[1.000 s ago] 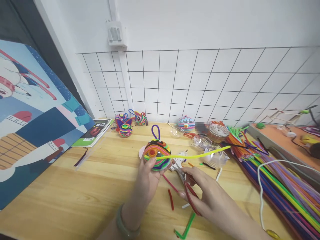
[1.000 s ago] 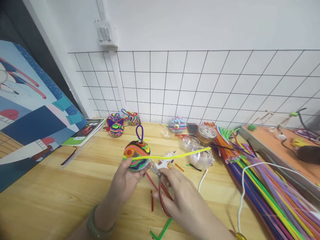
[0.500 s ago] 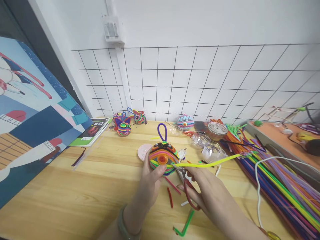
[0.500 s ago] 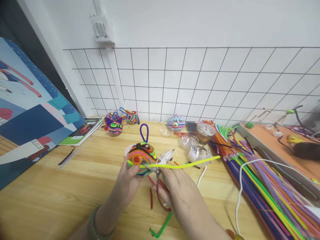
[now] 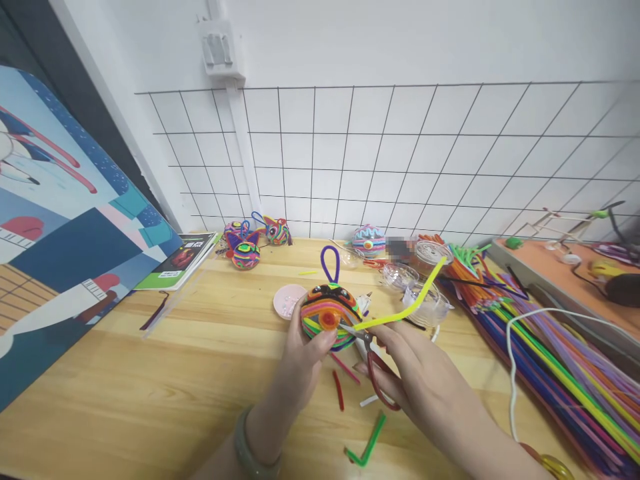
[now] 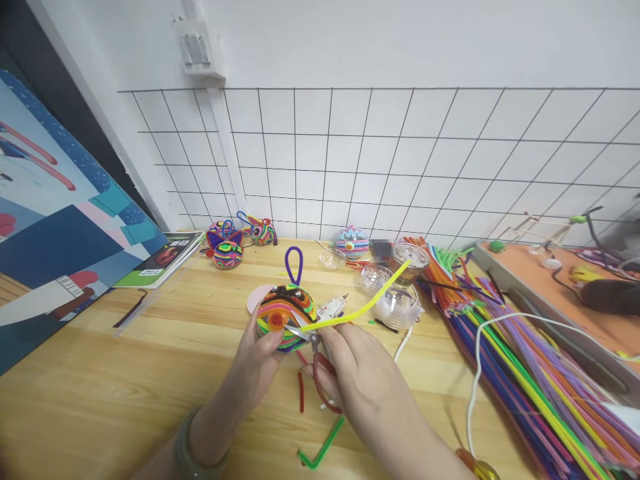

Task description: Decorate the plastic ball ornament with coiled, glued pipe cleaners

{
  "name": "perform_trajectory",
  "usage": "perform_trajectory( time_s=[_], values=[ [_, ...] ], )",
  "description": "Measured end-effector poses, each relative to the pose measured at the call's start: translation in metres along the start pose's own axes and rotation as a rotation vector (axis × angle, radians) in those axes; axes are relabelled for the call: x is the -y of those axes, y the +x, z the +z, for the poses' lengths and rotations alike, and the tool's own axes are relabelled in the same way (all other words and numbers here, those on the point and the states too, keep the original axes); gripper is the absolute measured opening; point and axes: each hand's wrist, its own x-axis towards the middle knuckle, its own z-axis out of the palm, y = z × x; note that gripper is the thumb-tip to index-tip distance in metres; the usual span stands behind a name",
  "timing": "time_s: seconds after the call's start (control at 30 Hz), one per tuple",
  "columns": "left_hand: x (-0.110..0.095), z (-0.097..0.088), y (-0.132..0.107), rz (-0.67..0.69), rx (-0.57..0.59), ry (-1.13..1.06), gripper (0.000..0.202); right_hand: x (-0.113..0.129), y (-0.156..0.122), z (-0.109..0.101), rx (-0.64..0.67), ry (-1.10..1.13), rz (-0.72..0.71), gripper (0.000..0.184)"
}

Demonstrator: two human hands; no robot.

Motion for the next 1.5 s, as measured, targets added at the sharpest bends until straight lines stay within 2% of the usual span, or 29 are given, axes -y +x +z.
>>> perform_trajectory(
  time_s=[0.23,0.37,0.57,0.7,0.9,1.07,1.5],
  values=[
    [0.002,0.000,-0.001,0.003,0.025,-0.041,0.055,0.004,0.004,-0.002,-0.032,0.006,0.000,0.015],
    [0.001,0.001,-0.001,-0.007,0.045,-0.043,0.056,0.004,0.006,-0.003,0.037,0.133,0.067,0.022],
    [0.003,-0.001,-0.001,-0.009,0.038,-0.031,0.052,0.003,0.006,-0.004,0.061,0.165,0.073,0.028],
    [0.004,-0.001,0.000,-0.012,0.039,-0.037,0.051,0.004,0.006,-0.005,0.035,0.147,0.074,0.028],
    [0.003,0.002,-0.002,-0.048,0.031,-0.053,0.066,0.003,0.005,-0.006,0.043,0.143,0.054,0.019],
    [0.004,0.002,-0.002,-0.071,0.030,-0.047,0.071,-0.001,0.002,-0.003,0.074,0.110,0.015,0.019],
    [0.010,-0.002,0.000,-0.072,0.070,-0.064,0.065,-0.005,0.000,0.005,0.090,0.063,-0.007,0.018]
  ],
)
